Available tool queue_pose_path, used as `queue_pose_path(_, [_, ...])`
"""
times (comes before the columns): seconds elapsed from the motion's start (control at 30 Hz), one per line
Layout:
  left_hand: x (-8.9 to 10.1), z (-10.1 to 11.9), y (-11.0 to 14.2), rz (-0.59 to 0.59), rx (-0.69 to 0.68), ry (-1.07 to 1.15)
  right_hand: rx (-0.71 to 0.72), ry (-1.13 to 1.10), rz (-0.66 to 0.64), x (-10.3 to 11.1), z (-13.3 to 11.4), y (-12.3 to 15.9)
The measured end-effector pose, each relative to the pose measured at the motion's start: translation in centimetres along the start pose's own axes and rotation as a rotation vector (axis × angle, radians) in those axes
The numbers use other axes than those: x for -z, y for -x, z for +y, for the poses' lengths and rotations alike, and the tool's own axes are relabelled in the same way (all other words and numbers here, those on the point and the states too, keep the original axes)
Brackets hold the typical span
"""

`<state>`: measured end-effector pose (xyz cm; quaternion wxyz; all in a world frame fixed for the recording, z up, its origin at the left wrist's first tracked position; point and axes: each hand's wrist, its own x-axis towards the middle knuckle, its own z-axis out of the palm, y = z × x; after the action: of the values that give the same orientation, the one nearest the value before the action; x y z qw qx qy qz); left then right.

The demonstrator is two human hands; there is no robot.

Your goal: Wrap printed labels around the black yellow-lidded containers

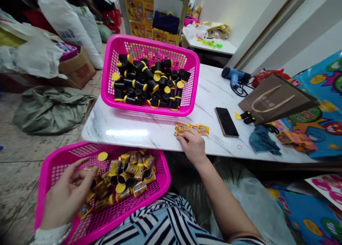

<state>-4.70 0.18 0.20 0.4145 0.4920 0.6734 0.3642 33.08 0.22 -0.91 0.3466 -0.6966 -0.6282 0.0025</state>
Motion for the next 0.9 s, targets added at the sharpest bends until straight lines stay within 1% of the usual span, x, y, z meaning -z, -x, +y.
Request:
queue_pose_path(0.07, [-1.2,1.3,0.6,-0.035,0.005,0.079,0.018,-0.002,0.061,-0.3,-0.6,0.4])
queue_pose_path(0.1, [-1.9,2.0,1.0,-0.081,0.023,0.14,0.03,-0.01,0.102,-0.5,-1.2,0.6])
queue_pose_path(0.17, [-3.8,3.4,1.7,-0.219,0.068,0.266,0.078,-0.048,0.166,-0.9,-2.8,1.3])
queue_pose_path(0.2, [-4.8,4.0,1.9,-0.312,0.083,0.333,0.112,-0.075,0.18,-1.2,-3.8,1.6])
queue_pose_path(0.27, [-6.7,4.9,1.9,-0.44,0.113,0.45,0.211,-0.134,0.157,-2.0,-6.1,2.4])
queue_pose_path(0.33, [-8.2,5.2,1.4,-0.492,0.093,0.523,0.337,-0.178,0.101,-2.8,-8.5,3.0])
queue_pose_path(0.4, [-8.8,5.0,0.8,-0.445,0.058,0.577,0.439,-0.222,0.057,-3.6,-10.4,3.4])
queue_pose_path(0.43, [-8.8,4.9,0.5,-0.409,0.039,0.587,0.459,-0.256,0.043,-3.8,-11.1,3.5])
queue_pose_path(0.5, [-8.3,4.7,0.0,-0.349,0.007,0.568,0.428,-0.334,0.014,-4.1,-11.8,3.4])
queue_pose_path(0.53, [-8.0,4.6,-0.2,-0.343,-0.006,0.545,0.389,-0.368,-0.003,-4.2,-11.9,3.3])
queue_pose_path(0.63, [-7.3,4.7,-0.6,-0.394,-0.038,0.46,0.226,-0.426,-0.06,-4.1,-11.6,2.3])
queue_pose_path(0.7, [-7.1,5.1,-1.1,-0.423,-0.094,0.366,0.108,-0.496,-0.148,-4.0,-11.4,1.4])
queue_pose_path(0.73, [-7.2,5.3,-1.5,-0.42,-0.138,0.31,0.054,-0.553,-0.223,-4.0,-11.4,0.9])
queue_pose_path(0.8, [-7.5,5.8,-2.5,-0.389,-0.229,0.203,-0.035,-0.67,-0.388,-4.1,-11.5,0.0])
queue_pose_path(0.83, [-7.7,6.0,-3.0,-0.368,-0.265,0.157,-0.062,-0.694,-0.443,-4.4,-11.6,-0.4])
queue_pose_path(0.87, [-7.9,6.1,-3.6,-0.342,-0.294,0.115,-0.072,-0.674,-0.456,-4.7,-11.7,-0.7])
queue_pose_path(0.9, [-8.1,6.2,-4.2,-0.314,-0.322,0.069,-0.059,-0.609,-0.425,-5.1,-11.7,-1.0])
